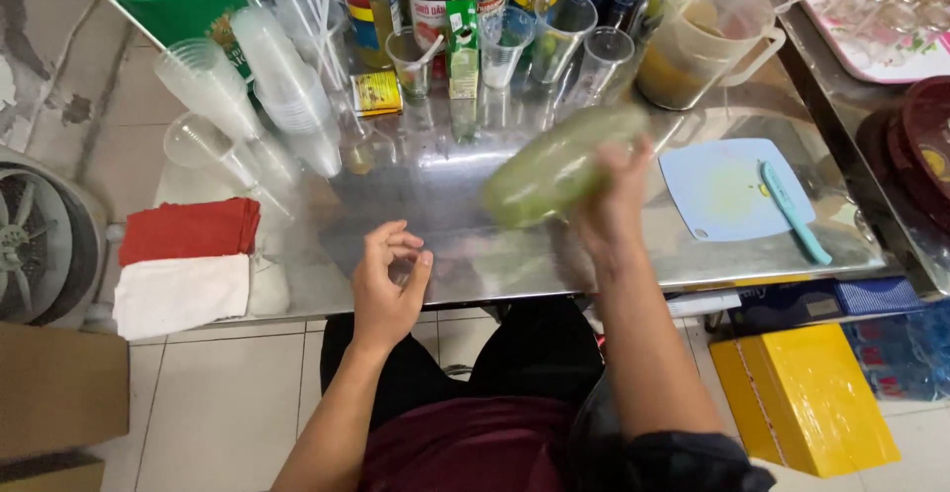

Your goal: The person prepares a green beverage by shaking a mixture in a plastic shaker, then pours it into a clear plastic cup. They add a red liquid from a bottle, shake the mixture again, and finally pour the drink into a smaller plastic cup.

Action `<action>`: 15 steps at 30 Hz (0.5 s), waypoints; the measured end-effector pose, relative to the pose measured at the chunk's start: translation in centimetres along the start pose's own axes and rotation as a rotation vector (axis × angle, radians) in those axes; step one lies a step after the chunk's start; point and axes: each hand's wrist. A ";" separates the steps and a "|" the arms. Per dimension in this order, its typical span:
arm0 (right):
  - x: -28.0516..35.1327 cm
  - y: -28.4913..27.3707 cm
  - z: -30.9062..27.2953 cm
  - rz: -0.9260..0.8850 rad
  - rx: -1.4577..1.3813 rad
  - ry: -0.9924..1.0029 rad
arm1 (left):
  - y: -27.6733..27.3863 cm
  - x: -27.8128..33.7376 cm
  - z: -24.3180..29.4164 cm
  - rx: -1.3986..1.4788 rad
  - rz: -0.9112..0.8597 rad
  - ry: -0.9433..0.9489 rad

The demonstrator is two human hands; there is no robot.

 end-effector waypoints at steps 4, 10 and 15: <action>2.0 2.6 -2.5 0.091 -0.325 -0.091 | 0.3 0.0 -0.3 -0.002 0.011 0.020; 1.2 0.3 0.9 0.004 0.004 -0.117 | 0.2 0.3 -0.3 -0.017 0.002 -0.004; -1.6 -0.1 0.8 0.108 -0.299 -0.195 | 0.2 0.3 -0.3 -0.025 0.005 -0.009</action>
Point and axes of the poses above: each hand's wrist, its own x-axis away from the middle knuckle, its own y-axis out of the palm, z = x × y, and after that the axes turned 6 degrees about x, right-handed
